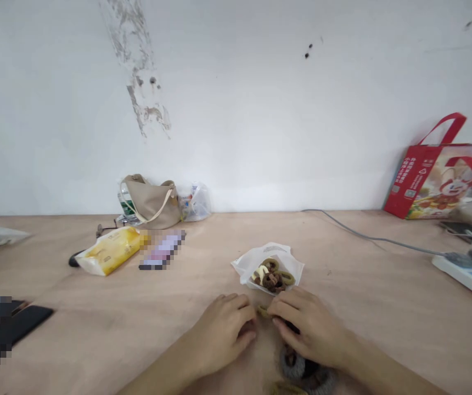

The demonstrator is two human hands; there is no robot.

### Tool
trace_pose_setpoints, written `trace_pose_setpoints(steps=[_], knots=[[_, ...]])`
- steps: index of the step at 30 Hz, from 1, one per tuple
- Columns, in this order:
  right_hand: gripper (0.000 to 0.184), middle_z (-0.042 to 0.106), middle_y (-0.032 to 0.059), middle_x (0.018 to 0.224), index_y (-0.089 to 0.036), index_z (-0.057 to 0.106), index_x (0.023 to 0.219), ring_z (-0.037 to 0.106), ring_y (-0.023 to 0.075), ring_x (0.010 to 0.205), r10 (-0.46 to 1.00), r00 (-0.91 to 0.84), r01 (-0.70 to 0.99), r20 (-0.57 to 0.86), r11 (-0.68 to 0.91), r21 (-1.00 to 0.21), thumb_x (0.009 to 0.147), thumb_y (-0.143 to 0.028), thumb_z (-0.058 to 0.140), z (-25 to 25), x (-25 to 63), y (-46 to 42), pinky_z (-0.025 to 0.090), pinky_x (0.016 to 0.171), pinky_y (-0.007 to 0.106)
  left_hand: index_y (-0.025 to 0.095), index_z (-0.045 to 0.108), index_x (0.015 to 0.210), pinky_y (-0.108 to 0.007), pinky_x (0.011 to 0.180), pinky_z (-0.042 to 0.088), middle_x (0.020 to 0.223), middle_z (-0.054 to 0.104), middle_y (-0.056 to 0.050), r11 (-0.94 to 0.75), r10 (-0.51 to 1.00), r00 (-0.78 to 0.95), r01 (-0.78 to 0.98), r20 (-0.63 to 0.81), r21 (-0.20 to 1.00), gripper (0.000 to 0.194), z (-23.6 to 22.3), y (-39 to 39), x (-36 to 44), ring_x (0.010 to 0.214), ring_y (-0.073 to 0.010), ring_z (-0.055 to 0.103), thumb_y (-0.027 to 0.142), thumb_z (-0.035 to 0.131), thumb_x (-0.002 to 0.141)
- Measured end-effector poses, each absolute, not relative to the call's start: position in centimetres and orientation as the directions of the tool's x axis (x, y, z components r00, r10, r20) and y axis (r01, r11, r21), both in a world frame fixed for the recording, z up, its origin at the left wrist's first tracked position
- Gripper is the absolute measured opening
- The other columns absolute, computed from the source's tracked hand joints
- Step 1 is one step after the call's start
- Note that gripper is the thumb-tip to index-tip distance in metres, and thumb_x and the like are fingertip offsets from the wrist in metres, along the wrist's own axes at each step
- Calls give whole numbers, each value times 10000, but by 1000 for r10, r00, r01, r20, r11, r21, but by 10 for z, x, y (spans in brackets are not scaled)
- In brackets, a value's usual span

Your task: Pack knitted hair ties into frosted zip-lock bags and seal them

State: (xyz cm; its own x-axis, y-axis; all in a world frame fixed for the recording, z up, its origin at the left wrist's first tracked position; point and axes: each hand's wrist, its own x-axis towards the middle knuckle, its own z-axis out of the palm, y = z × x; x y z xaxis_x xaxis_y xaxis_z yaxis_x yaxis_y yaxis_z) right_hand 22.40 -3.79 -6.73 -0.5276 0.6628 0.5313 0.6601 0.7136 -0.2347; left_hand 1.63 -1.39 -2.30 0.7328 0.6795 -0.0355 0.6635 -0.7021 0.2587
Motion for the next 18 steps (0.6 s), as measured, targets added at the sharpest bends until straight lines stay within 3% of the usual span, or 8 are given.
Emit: trace_pose_setpoints(steps=[18], knots=[[163, 644, 34, 859, -211, 580, 912, 576, 175, 788, 688, -539, 669, 486, 700, -250, 858, -108, 466, -68, 224, -37, 414, 731, 287, 188, 619, 883, -336, 832, 435, 945, 623, -28, -686, 678, 732, 664, -71, 297, 70, -23, -13, 16, 935, -225, 588, 148, 592, 832]])
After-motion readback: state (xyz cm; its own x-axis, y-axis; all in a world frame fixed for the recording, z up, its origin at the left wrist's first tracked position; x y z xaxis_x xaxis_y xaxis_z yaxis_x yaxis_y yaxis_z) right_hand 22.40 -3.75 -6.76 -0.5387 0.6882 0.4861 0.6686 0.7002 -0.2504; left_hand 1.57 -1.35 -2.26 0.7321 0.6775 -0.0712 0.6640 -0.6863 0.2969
